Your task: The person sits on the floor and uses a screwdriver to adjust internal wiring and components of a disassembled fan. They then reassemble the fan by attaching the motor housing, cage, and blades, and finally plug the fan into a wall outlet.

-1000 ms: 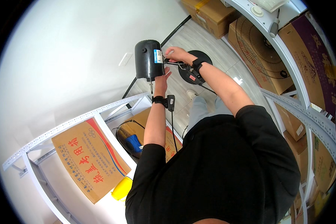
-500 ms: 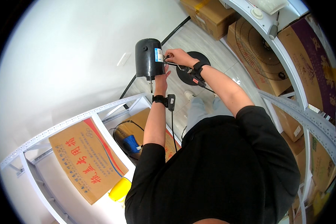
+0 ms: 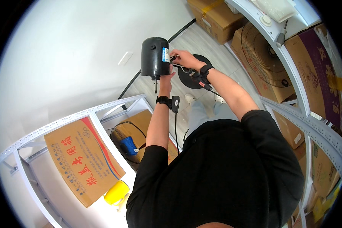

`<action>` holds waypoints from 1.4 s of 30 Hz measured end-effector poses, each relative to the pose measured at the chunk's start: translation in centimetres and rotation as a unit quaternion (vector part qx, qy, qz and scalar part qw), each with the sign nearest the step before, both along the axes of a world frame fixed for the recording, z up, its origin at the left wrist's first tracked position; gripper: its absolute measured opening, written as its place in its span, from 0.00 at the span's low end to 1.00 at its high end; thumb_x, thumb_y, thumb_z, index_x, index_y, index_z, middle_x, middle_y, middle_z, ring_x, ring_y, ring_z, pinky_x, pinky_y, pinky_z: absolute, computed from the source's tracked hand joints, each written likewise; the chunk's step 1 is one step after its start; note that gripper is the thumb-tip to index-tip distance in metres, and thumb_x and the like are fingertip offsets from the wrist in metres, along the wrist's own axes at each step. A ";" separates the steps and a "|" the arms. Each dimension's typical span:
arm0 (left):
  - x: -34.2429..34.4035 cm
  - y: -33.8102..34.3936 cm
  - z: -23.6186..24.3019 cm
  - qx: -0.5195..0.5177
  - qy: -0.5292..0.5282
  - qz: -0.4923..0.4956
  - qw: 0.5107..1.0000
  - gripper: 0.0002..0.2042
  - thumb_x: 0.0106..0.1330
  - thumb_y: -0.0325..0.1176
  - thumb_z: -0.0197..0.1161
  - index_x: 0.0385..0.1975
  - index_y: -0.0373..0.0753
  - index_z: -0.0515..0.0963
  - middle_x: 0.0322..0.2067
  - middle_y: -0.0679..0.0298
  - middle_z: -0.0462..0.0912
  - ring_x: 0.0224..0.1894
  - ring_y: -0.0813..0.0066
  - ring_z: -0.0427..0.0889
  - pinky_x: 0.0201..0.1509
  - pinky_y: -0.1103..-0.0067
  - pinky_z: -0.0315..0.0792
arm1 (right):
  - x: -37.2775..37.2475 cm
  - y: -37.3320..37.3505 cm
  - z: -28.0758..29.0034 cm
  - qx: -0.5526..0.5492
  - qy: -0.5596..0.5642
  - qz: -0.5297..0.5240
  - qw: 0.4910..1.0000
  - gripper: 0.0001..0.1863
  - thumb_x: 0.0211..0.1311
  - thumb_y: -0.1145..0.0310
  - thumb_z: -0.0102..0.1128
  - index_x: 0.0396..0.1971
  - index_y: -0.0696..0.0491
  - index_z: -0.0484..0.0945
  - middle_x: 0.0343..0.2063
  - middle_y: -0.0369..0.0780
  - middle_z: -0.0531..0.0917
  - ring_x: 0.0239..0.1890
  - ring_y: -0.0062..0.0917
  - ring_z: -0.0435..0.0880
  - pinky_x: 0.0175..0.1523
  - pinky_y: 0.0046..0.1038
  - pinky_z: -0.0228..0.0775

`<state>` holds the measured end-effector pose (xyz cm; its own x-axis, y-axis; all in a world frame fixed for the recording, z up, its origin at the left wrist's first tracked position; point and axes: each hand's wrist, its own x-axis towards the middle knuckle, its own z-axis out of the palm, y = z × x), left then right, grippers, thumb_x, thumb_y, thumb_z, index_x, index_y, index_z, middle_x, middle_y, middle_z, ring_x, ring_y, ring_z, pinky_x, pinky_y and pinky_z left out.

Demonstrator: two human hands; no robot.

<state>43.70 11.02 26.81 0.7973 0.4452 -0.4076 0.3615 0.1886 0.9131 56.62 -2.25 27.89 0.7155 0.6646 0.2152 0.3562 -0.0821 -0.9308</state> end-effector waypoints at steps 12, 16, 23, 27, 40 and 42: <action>0.3 -0.5 1.2 0.013 -0.056 0.033 0.998 0.19 0.59 0.30 0.69 0.50 0.39 0.73 0.44 0.66 0.77 0.46 0.75 0.77 0.43 0.75 0.78 | -0.1 -0.4 -0.3 -0.021 -0.116 -0.022 0.993 0.11 0.57 0.69 0.62 0.38 0.58 0.78 0.25 0.44 0.82 0.28 0.31 0.84 0.36 0.30 0.73; 0.0 0.8 -0.3 0.041 -0.046 0.017 0.998 0.21 0.58 0.28 0.70 0.51 0.40 0.72 0.43 0.66 0.77 0.45 0.76 0.78 0.44 0.76 0.76 | 0.3 -0.5 0.6 -0.033 0.043 0.034 0.998 0.16 0.63 0.58 0.59 0.35 0.57 0.78 0.25 0.42 0.83 0.27 0.25 0.84 0.33 0.25 0.75; 1.0 -0.8 0.7 -0.009 -0.062 0.042 0.997 0.22 0.57 0.24 0.70 0.51 0.39 0.71 0.41 0.67 0.76 0.44 0.76 0.78 0.45 0.75 0.76 | 2.0 0.8 -0.5 -0.071 0.438 0.081 0.892 0.22 0.65 0.49 0.56 0.30 0.56 0.78 0.24 0.37 0.83 0.25 0.19 0.83 0.30 0.19 0.75; 0.2 0.1 -0.1 -0.023 -0.051 0.059 0.997 0.22 0.56 0.22 0.70 0.50 0.39 0.70 0.42 0.65 0.76 0.46 0.74 0.78 0.46 0.74 0.77 | 1.5 0.5 0.3 -0.080 0.021 0.059 0.995 0.17 0.64 0.56 0.60 0.29 0.57 0.78 0.22 0.37 0.82 0.25 0.19 0.82 0.29 0.19 0.73; 0.3 0.5 -0.7 0.000 -0.058 0.054 0.997 0.23 0.55 0.22 0.70 0.51 0.37 0.70 0.43 0.63 0.76 0.47 0.72 0.78 0.46 0.75 0.77 | 1.1 1.3 0.4 -0.124 0.122 0.033 0.984 0.12 0.57 0.65 0.65 0.37 0.55 0.77 0.25 0.38 0.81 0.31 0.24 0.83 0.37 0.31 0.73; 0.5 0.5 -0.8 0.011 -0.059 0.040 0.997 0.24 0.55 0.22 0.71 0.51 0.38 0.70 0.43 0.63 0.76 0.47 0.72 0.78 0.46 0.75 0.77 | 0.6 1.0 0.0 -0.056 -0.033 0.008 0.998 0.14 0.55 0.66 0.66 0.39 0.55 0.76 0.25 0.38 0.81 0.31 0.24 0.83 0.37 0.31 0.73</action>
<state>44.20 11.54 26.03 0.8009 0.5174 -0.3014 0.2352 0.1910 0.9530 57.23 -1.22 27.91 0.6919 0.6977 0.1860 0.4189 -0.1781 -0.8904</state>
